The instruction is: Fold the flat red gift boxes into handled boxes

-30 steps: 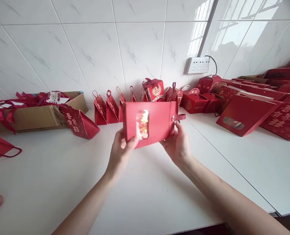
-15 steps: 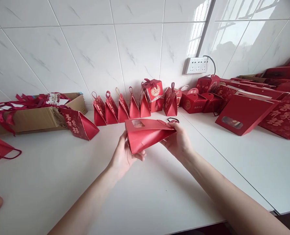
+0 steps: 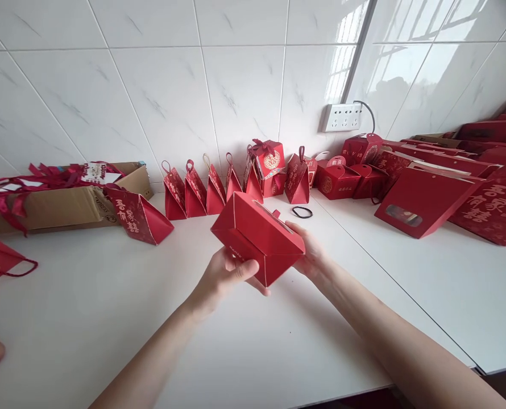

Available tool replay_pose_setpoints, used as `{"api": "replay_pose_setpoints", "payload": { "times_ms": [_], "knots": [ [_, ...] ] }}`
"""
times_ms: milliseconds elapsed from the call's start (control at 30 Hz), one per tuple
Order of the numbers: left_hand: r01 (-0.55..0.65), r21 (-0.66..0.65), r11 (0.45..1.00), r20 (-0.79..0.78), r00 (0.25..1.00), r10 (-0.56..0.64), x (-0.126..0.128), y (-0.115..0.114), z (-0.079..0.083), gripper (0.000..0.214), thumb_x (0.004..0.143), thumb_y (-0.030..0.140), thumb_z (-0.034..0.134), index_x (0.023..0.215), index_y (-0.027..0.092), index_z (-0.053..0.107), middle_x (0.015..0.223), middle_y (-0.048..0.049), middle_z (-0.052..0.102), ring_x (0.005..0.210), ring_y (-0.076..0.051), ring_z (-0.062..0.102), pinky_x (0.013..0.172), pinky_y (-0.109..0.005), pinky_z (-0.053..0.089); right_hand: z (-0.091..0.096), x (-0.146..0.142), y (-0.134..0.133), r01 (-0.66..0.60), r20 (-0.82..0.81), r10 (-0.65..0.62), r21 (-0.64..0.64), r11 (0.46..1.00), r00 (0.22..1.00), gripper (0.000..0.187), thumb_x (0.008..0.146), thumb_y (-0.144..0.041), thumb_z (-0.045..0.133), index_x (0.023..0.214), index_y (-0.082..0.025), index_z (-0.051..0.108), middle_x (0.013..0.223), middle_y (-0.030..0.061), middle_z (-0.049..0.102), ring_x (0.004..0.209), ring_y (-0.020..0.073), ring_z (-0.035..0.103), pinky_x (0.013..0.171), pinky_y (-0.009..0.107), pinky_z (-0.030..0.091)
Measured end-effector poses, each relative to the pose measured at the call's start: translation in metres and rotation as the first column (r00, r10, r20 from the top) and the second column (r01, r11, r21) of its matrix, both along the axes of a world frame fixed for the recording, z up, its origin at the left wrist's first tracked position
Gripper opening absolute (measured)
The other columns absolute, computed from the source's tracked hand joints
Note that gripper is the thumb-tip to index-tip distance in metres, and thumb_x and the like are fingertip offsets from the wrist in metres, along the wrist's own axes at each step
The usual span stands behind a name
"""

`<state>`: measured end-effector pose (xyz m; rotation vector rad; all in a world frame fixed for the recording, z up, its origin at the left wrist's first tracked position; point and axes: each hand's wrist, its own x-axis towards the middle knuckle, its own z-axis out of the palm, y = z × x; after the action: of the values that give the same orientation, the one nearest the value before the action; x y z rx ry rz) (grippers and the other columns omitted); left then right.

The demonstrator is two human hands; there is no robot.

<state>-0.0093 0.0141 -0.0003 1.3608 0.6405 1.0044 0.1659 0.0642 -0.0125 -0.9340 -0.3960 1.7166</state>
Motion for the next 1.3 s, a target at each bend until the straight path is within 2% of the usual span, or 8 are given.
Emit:
{"api": "replay_pose_setpoints", "payload": {
  "times_ms": [167, 300, 433, 567, 767, 967, 1167, 1300],
  "knots": [
    [0.061, 0.012, 0.998, -0.045, 0.997, -0.060, 0.002, -0.004, 0.004, 0.037, 0.080, 0.046, 0.069, 0.100, 0.016, 0.065, 0.095, -0.0117, 0.071, 0.085, -0.030, 0.071, 0.066, -0.046, 0.064, 0.000, 0.000, -0.003, -0.108, 0.074, 0.104, 0.055, 0.993, 0.992, 0.022, 0.088, -0.030, 0.051, 0.074, -0.017, 0.064, 0.060, 0.0018, 0.067, 0.047, 0.0138, 0.059, 0.045, 0.024, 0.046],
    [0.001, 0.032, 0.999, -0.077, 0.997, 0.001, 0.002, -0.003, 0.000, 0.046, 0.078, 0.051, 0.070, 0.108, 0.018, 0.061, 0.102, -0.0120, 0.071, 0.094, -0.031, 0.070, 0.081, -0.049, 0.060, 0.001, 0.008, 0.005, 0.081, 0.112, -0.102, 0.183, 0.980, 0.988, 0.018, 0.083, -0.033, 0.059, 0.078, -0.018, 0.067, 0.067, -0.0007, 0.067, 0.055, 0.0129, 0.060, 0.051, 0.023, 0.046],
    [-0.028, 0.004, 1.000, -0.102, 0.994, 0.028, 0.001, 0.003, -0.010, 0.073, 0.072, 0.065, 0.069, 0.128, 0.023, 0.049, 0.119, -0.0144, 0.066, 0.102, -0.033, 0.068, 0.097, -0.055, 0.050, 0.010, 0.018, 0.009, 0.351, 0.099, -0.434, 0.442, 0.825, 0.895, 0.021, 0.074, -0.037, 0.072, 0.067, -0.018, 0.063, 0.062, -0.0042, 0.061, 0.053, 0.0094, 0.053, 0.050, 0.021, 0.042],
    [-0.071, 0.068, 0.995, -0.193, 0.978, 0.083, -0.001, 0.005, -0.010, 0.060, 0.078, 0.064, 0.063, 0.122, 0.024, 0.055, 0.124, -0.0127, 0.064, 0.120, -0.034, 0.058, 0.097, -0.050, 0.050, 0.019, 0.023, 0.004, 0.458, 0.084, -0.596, 0.558, 0.692, 0.799, 0.031, 0.069, -0.040, 0.077, 0.059, -0.019, 0.057, 0.059, -0.0055, 0.056, 0.052, 0.0078, 0.047, 0.049, 0.021, 0.038],
    [-0.188, 0.202, 0.961, -0.193, 0.955, 0.227, 0.002, 0.001, -0.006, 0.055, 0.077, 0.041, 0.071, 0.126, 0.022, 0.050, 0.127, -0.0109, 0.062, 0.119, -0.030, 0.059, 0.093, -0.040, 0.053, 0.015, 0.019, 0.006, 0.419, 0.066, -0.572, 0.612, 0.671, 0.818, 0.035, 0.071, -0.051, 0.074, 0.065, -0.020, 0.060, 0.065, -0.0035, 0.059, 0.058, 0.0113, 0.052, 0.053, 0.024, 0.041],
    [-0.392, 0.456, 0.799, -0.226, 0.817, 0.530, 0.001, 0.001, -0.023, 0.083, 0.066, 0.023, 0.078, 0.137, 0.026, 0.036, 0.140, -0.0113, 0.052, 0.128, -0.028, 0.053, 0.101, -0.040, 0.050, 0.010, 0.013, 0.010, 0.322, -0.074, -0.336, 0.533, 0.782, 0.939, 0.017, 0.080, -0.039, 0.067, 0.078, -0.022, 0.065, 0.077, -0.0011, 0.068, 0.072, 0.0148, 0.062, 0.067, 0.027, 0.052],
    [-0.209, 0.844, 0.495, -0.202, 0.730, 0.653, -0.004, 0.001, -0.025, 0.098, 0.075, 0.025, 0.076, 0.152, 0.030, 0.017, 0.148, -0.0137, 0.046, 0.138, -0.031, 0.043, 0.109, -0.045, 0.043, 0.008, 0.014, 0.009, 0.189, -0.157, -0.147, 0.307, 0.933, 0.977, 0.013, 0.079, -0.035, 0.064, 0.078, -0.022, 0.064, 0.080, 0.0032, 0.072, 0.078, 0.0207, 0.069, 0.072, 0.034, 0.058],
    [-0.099, 0.946, 0.310, -0.160, 0.690, 0.706, -0.004, 0.001, -0.022, 0.100, 0.076, 0.022, 0.073, 0.154, 0.024, 0.012, 0.148, -0.0173, 0.045, 0.138, -0.033, 0.043, 0.110, -0.046, 0.041, -0.002, 0.009, 0.010, 0.106, -0.263, -0.043, 0.229, 0.968, 0.964, 0.020, 0.075, -0.040, 0.070, 0.080, -0.022, 0.062, 0.079, 0.0032, 0.072, 0.078, 0.0236, 0.069, 0.074, 0.040, 0.059]
  ]
}}
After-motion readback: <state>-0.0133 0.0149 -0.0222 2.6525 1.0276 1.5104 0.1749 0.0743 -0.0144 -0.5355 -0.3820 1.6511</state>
